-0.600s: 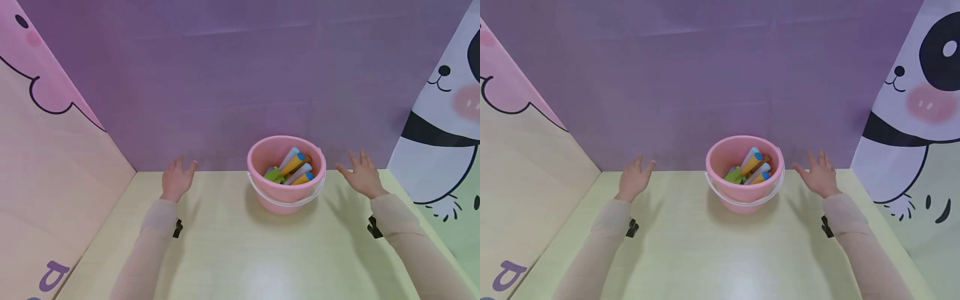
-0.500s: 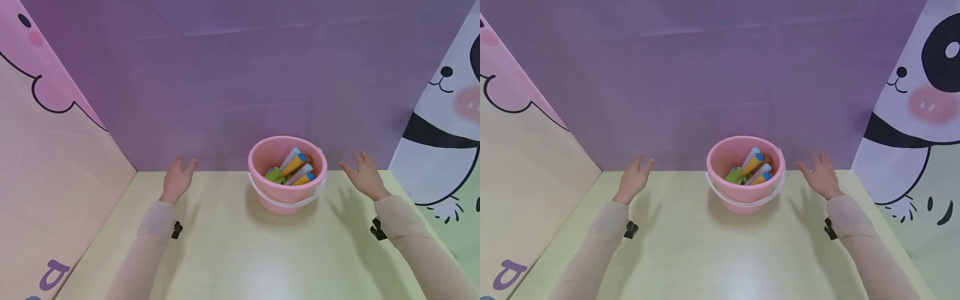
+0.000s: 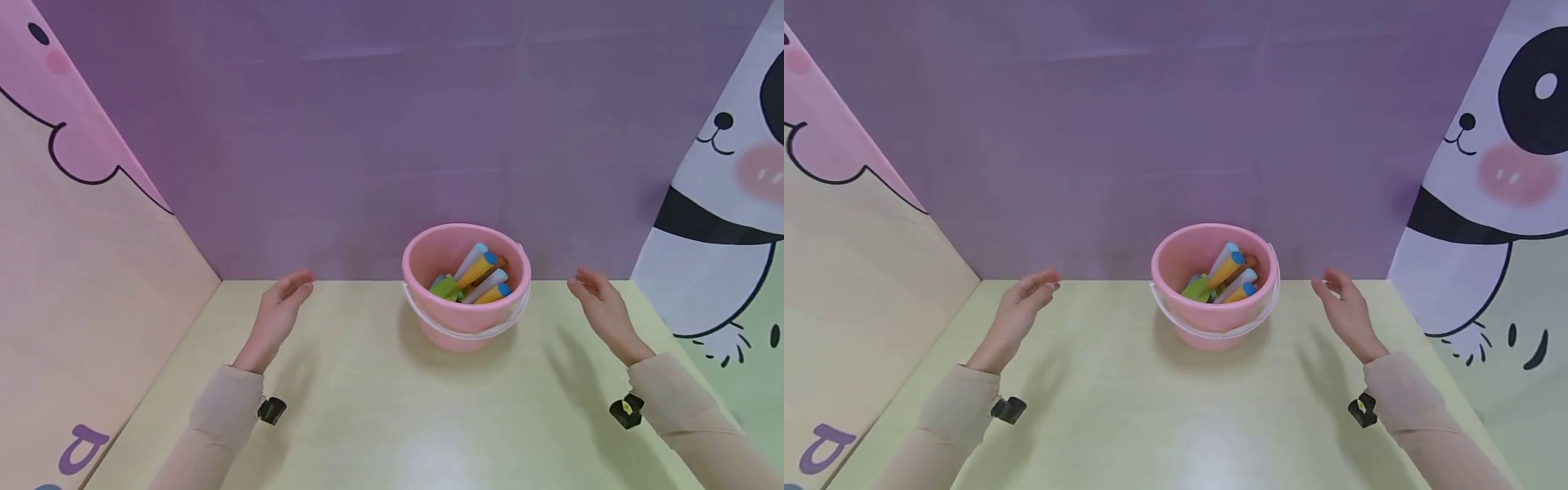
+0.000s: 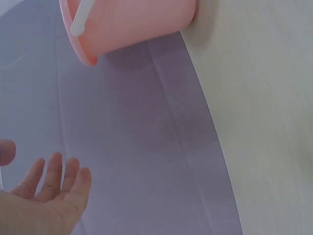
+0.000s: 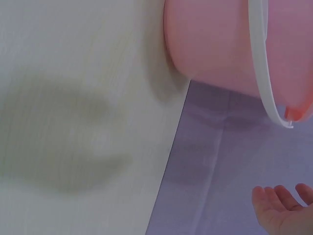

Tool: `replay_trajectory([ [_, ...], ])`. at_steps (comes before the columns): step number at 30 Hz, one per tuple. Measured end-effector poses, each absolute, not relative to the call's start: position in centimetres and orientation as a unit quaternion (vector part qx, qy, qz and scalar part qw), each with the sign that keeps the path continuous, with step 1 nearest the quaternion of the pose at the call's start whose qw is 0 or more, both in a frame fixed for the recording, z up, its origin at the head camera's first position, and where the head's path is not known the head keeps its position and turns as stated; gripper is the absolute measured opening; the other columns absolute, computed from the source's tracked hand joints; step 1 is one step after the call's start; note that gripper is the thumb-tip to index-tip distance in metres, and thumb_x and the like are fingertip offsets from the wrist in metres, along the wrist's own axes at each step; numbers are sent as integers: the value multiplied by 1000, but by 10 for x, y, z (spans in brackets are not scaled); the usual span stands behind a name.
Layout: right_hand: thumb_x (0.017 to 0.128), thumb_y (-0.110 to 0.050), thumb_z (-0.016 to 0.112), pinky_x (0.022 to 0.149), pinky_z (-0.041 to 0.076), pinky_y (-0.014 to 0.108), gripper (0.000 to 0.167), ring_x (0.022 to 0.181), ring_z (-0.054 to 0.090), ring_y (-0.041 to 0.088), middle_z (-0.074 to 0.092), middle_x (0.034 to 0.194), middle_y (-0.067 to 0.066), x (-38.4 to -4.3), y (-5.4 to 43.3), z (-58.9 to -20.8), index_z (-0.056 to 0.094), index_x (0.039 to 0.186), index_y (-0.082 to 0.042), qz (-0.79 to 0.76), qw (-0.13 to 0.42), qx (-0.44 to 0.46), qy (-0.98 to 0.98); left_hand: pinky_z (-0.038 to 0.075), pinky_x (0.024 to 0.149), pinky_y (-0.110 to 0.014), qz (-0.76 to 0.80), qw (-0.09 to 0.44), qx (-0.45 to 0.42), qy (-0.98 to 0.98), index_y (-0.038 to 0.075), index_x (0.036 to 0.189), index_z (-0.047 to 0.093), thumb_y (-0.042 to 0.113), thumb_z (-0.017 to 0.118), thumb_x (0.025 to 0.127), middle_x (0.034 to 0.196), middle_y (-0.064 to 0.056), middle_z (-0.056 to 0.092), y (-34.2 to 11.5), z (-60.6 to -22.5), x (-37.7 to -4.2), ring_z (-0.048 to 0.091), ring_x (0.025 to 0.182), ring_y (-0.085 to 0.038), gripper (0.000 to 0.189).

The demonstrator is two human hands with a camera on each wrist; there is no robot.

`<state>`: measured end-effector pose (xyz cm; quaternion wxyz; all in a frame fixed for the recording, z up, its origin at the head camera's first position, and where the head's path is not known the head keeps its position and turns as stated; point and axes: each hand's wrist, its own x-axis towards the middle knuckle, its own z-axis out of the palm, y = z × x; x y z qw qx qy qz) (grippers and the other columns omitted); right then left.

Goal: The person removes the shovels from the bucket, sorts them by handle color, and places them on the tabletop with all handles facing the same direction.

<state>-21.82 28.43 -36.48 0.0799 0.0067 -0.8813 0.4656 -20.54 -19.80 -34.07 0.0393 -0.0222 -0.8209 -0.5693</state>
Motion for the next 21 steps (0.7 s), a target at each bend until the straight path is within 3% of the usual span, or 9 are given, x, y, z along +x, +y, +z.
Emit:
replay_trajectory([
  [3,96,-33,40,82,42,9,60,97,48,-10,50,124,4,-212,281,-371,28,138,8,510,81,5,-856,34,104,-32,-588,25,-34,-807,3,132,44,25,44,96,134,-12,47,-195,-347,-198,45,121,-17,42],
  [5,96,-31,42,77,40,3,58,89,42,-20,49,113,-12,-207,279,-374,30,137,9,540,79,5,-838,37,100,-23,-598,20,-40,-801,4,130,47,24,44,96,132,-11,49,-193,-352,-193,48,116,-10,39],
  [8,96,-30,44,78,42,3,57,90,45,-19,44,106,-24,-201,275,-378,31,137,8,559,71,10,-826,40,92,-13,-608,17,-42,-792,4,127,50,19,45,95,129,-12,51,-189,-359,-186,50,107,0,35],
  [12,96,-27,44,78,42,3,55,90,47,-19,47,105,-26,-195,269,-385,32,135,9,567,66,21,-821,41,91,-14,-619,7,-40,-785,2,125,51,14,47,94,126,-12,54,-177,-368,-180,52,104,-1,33],
  [16,96,-25,45,78,42,4,53,91,49,-18,47,100,-33,-190,264,-390,32,134,10,581,56,32,-812,42,93,-17,-650,1,-49,-759,1,122,53,10,49,92,124,-13,55,-161,-375,-175,54,108,-10,31],
  [21,95,-21,46,79,42,4,47,93,51,-16,51,101,-32,-187,254,-392,38,131,8,600,63,48,-796,43,94,-21,-683,0,-75,-726,2,121,55,7,51,91,124,-14,55,-138,-376,-179,54,112,-19,31],
])
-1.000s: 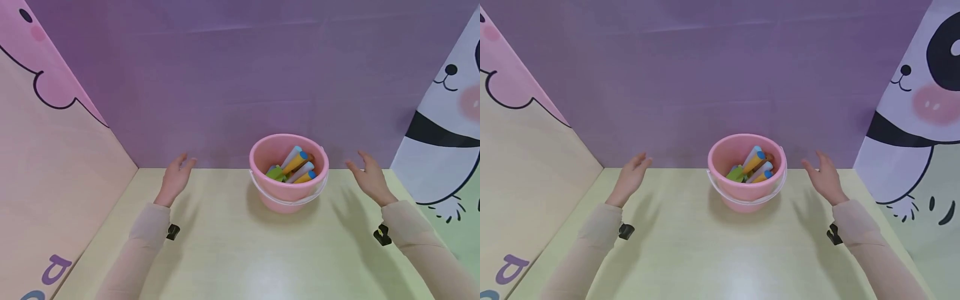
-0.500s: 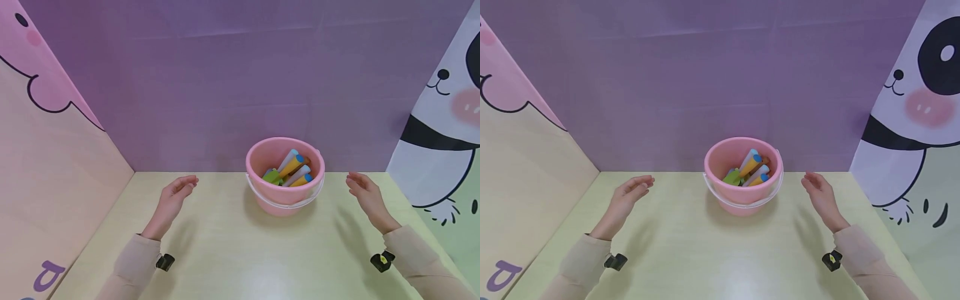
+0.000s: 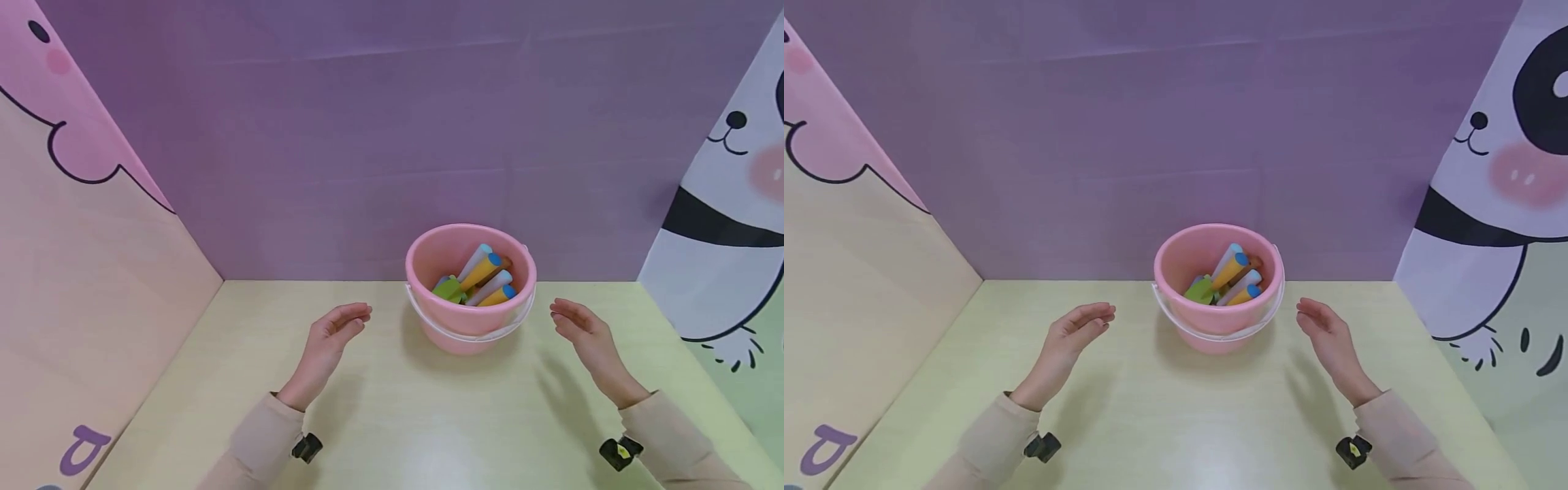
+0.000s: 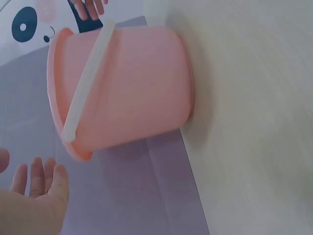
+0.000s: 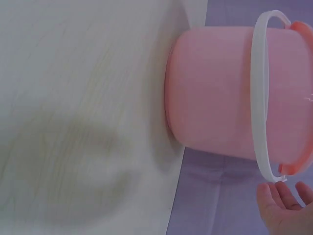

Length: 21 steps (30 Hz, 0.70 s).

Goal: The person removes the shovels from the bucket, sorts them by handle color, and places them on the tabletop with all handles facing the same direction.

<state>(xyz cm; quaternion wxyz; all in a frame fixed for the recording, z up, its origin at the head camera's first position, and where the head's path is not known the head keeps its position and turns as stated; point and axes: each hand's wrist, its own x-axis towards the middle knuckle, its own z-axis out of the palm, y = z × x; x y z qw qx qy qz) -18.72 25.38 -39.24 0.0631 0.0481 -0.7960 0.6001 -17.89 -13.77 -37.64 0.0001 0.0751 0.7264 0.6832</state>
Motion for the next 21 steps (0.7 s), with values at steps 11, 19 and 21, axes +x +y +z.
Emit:
replay_trajectory([
  [11,95,-32,46,100,36,16,59,127,40,7,44,139,0,-207,237,-371,29,142,-1,586,78,62,-804,38,103,-36,695,-40,97,711,2,130,49,6,52,90,134,-14,49,-92,-367,-211,46,125,-23,40],
  [19,95,-32,43,111,14,52,68,140,10,31,11,154,12,-260,235,-361,7,148,-9,592,21,62,-804,32,107,-38,695,-53,97,710,-3,136,39,8,54,88,140,-17,40,-70,-360,-242,37,131,-28,51],
  [21,95,-31,43,111,14,51,68,140,9,30,9,154,12,-273,236,-362,6,148,-9,590,7,60,-805,32,107,-37,689,-46,91,718,-2,138,37,9,54,88,142,-16,39,-65,-362,-249,36,132,-27,54],
])
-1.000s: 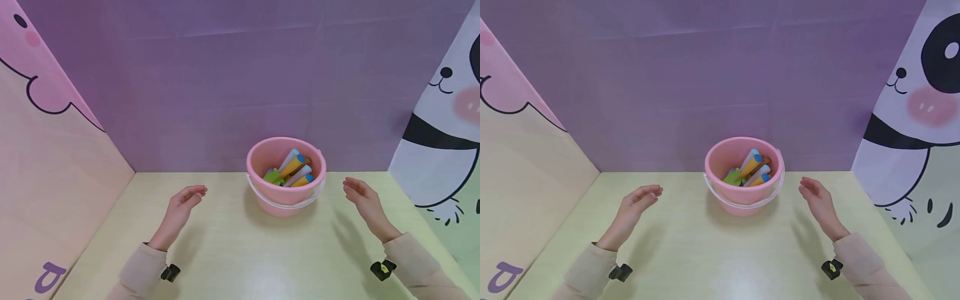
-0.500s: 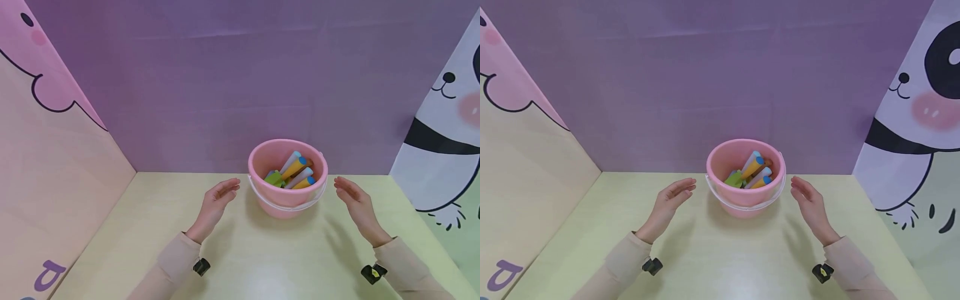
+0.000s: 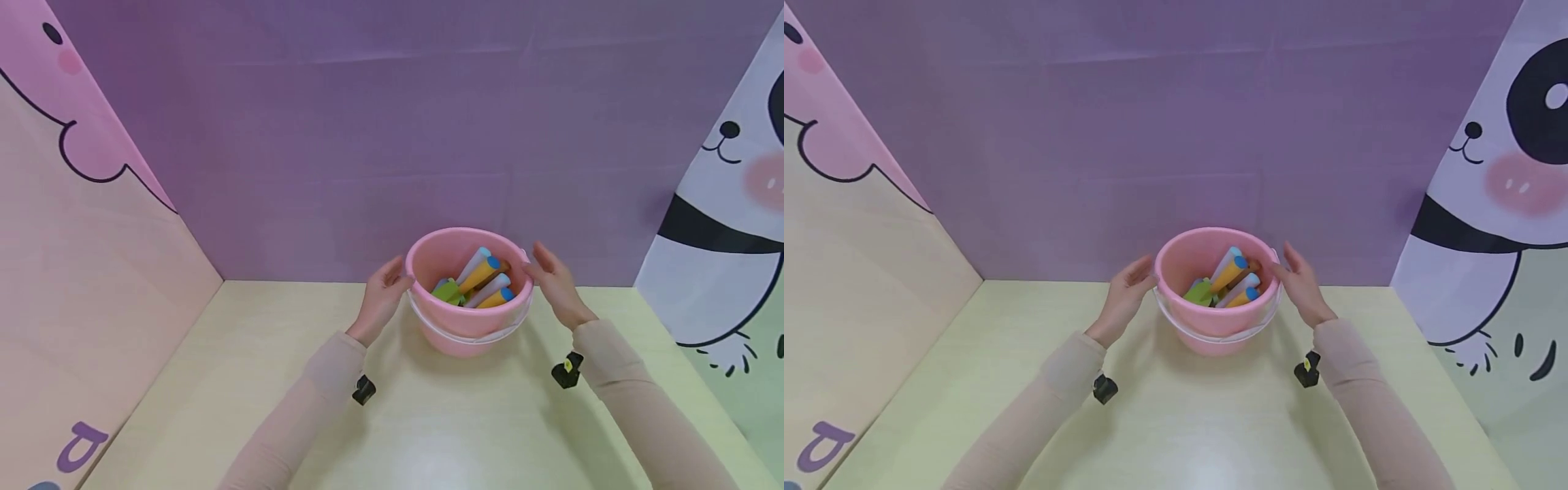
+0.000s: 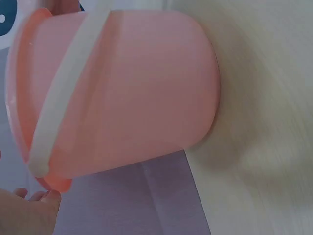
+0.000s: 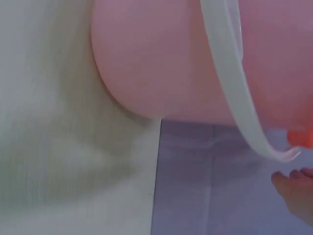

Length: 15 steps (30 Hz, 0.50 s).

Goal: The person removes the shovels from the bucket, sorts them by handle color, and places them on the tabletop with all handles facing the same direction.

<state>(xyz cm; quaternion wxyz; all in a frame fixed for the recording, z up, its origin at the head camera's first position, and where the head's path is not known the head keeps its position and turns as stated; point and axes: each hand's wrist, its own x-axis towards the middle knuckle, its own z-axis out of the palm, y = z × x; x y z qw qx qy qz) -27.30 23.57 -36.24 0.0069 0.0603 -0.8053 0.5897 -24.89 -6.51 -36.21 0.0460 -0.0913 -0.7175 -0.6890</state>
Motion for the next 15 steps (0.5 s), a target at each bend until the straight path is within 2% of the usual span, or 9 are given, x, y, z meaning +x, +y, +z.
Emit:
replay_trajectory([
  [2,95,-30,44,111,15,50,68,140,10,31,9,153,13,-285,237,-364,7,148,-7,590,-10,59,-805,33,106,-36,-683,36,-82,-725,0,139,35,10,55,88,143,-13,38,-61,-364,-256,36,132,-26,56],
  [6,95,-24,45,110,25,43,62,137,23,30,19,151,14,-299,238,-369,16,147,-6,599,-37,53,-799,31,107,-35,-674,21,-67,-735,3,141,32,11,57,87,146,-11,35,-57,-369,-267,34,133,-25,60],
  [12,93,-16,45,97,38,17,58,133,30,28,27,149,13,-306,236,-372,23,145,-7,620,-34,46,-782,29,109,-33,-669,6,-54,-741,7,143,29,17,64,84,148,-8,30,-57,-375,-277,30,135,-23,70],
  [15,92,-14,45,90,40,11,56,132,31,28,30,148,13,-305,235,-372,27,144,-8,616,-26,48,-786,28,109,-32,-680,2,-55,-732,7,144,27,16,65,83,149,-7,29,-58,-376,-279,29,136,-22,72],
])
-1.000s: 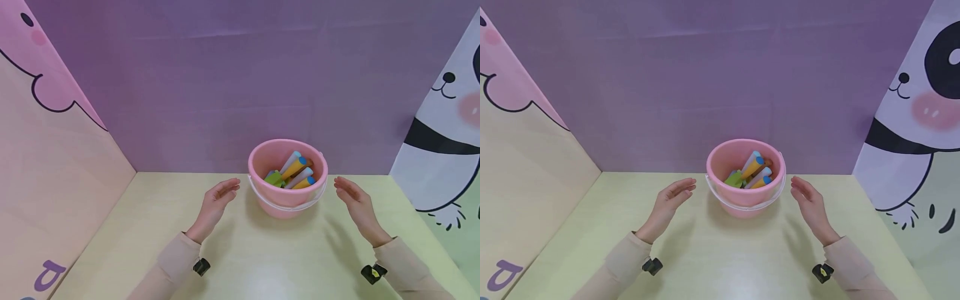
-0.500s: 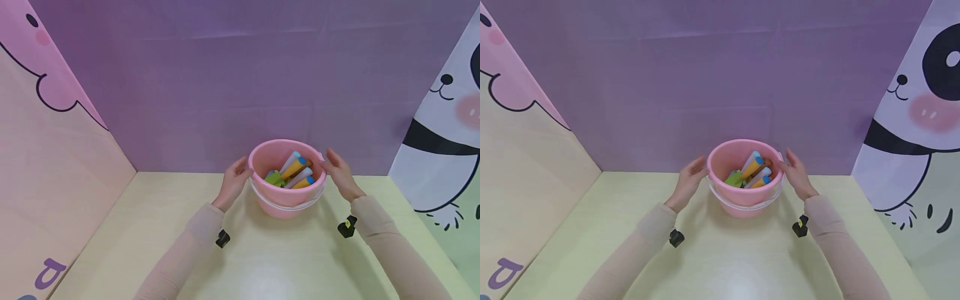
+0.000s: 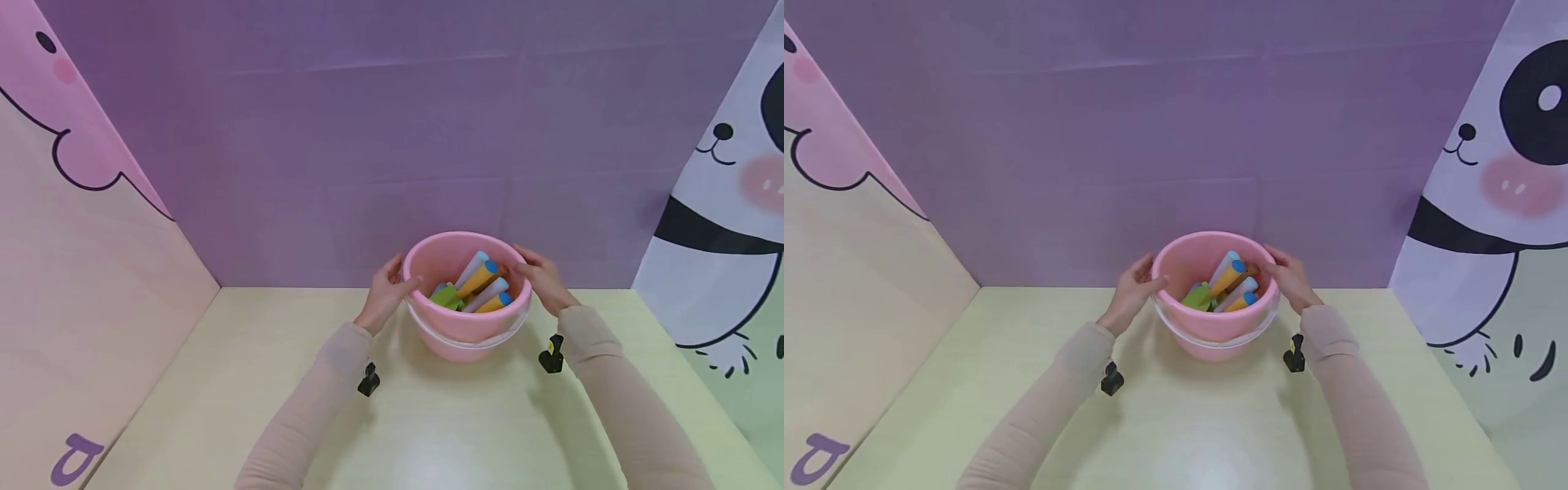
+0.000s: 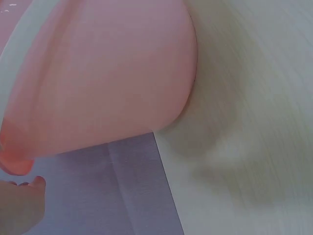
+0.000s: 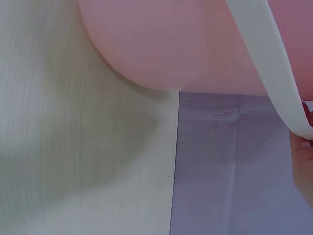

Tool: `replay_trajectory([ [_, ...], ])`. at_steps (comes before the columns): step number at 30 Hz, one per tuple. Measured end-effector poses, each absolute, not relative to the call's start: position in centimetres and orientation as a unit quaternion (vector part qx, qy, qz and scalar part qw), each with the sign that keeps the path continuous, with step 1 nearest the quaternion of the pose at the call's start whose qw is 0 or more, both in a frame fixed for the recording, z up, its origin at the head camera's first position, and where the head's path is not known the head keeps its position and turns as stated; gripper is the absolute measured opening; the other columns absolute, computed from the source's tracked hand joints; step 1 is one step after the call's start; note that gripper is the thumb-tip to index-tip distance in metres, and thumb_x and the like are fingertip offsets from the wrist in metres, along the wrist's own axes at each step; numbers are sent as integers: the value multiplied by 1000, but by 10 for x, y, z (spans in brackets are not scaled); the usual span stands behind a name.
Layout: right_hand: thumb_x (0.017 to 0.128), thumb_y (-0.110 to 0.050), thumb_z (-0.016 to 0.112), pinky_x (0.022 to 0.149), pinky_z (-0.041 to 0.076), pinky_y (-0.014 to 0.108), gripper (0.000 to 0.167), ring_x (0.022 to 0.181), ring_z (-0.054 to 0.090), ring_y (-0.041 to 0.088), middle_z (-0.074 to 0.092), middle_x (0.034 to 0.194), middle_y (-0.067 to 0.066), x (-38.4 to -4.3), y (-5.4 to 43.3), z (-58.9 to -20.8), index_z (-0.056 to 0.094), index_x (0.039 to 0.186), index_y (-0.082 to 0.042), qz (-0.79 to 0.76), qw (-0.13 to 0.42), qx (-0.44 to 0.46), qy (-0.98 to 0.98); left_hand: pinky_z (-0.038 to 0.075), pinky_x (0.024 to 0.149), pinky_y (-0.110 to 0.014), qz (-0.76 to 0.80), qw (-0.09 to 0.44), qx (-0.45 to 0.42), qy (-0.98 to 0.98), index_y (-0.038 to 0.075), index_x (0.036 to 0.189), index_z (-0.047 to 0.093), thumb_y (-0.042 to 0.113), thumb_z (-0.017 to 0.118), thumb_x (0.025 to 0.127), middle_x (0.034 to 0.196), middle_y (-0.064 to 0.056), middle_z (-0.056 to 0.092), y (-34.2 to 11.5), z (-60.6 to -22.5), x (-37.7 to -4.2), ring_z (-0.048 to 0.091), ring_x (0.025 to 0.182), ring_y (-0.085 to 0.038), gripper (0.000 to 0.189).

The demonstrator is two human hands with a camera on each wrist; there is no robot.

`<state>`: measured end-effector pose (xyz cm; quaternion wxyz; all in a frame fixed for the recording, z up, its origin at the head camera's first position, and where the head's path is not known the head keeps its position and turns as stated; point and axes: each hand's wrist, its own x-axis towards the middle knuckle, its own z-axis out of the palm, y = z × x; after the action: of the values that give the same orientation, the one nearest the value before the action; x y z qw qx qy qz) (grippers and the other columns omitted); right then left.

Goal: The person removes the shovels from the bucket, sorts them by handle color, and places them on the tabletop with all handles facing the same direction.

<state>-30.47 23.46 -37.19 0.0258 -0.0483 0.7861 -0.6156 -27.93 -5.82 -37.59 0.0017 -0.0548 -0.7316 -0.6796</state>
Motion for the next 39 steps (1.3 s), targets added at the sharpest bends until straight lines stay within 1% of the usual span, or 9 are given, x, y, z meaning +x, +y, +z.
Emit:
replay_trajectory([
  [5,91,-14,46,92,40,12,56,134,30,26,28,149,10,-303,232,-373,28,144,-9,-621,26,-49,782,35,105,-30,-695,-3,-66,-716,3,144,25,11,64,83,147,-11,32,-58,-376,-281,35,133,-22,73],
  [7,91,-13,46,90,41,11,55,133,30,26,27,149,9,-302,229,-373,29,144,-9,-629,24,-46,776,38,101,-29,-694,-3,-67,-717,3,144,25,10,64,83,146,-11,34,-58,-375,-280,38,131,-21,72],
  [10,91,-13,45,88,42,10,56,132,32,26,28,149,8,-300,225,-374,29,144,-9,-636,23,-42,770,41,99,-30,-692,-7,-64,-719,4,144,26,8,62,84,145,-12,35,-60,-370,-276,41,129,-22,71],
  [15,92,-15,44,87,43,10,55,132,33,27,30,148,9,-295,221,-373,28,144,-11,-649,21,-36,760,41,98,-30,-687,1,-60,-725,5,143,29,5,60,85,145,-11,36,-63,-374,-276,42,128,-22,67],
  [22,91,-15,45,82,43,7,54,128,37,27,35,145,12,-286,215,-374,32,143,-9,-639,-3,-44,768,44,95,-32,-678,10,-89,-730,4,143,30,2,57,85,144,-13,37,-72,-376,-272,44,126,-25,64],
  [25,91,-14,44,83,43,8,53,128,37,28,36,144,12,-283,212,-376,33,143,-9,-633,-6,-47,773,44,94,-31,-662,9,-90,-744,6,143,31,4,57,86,145,-10,36,-77,-378,-270,46,125,-24,63],
  [31,92,-13,44,84,43,8,52,127,38,29,36,144,14,-278,207,-378,33,142,-7,-638,-8,-51,768,44,94,-31,-657,7,-94,-748,8,144,29,5,56,86,145,-9,35,-84,-380,-262,45,125,-24,63],
  [33,92,-13,43,85,42,8,51,127,38,29,37,144,14,-276,206,-379,34,142,-7,-638,-8,-52,769,44,94,-32,-657,6,-94,-748,7,144,29,5,56,86,145,-10,35,-86,-380,-259,45,125,-24,63],
  [39,92,-14,43,94,41,15,51,129,37,28,36,144,12,-273,202,-381,34,142,-9,-637,-6,-52,769,43,95,-31,-649,11,-104,-753,5,144,28,6,55,87,146,-10,34,-93,-380,-254,43,127,-24,63],
])
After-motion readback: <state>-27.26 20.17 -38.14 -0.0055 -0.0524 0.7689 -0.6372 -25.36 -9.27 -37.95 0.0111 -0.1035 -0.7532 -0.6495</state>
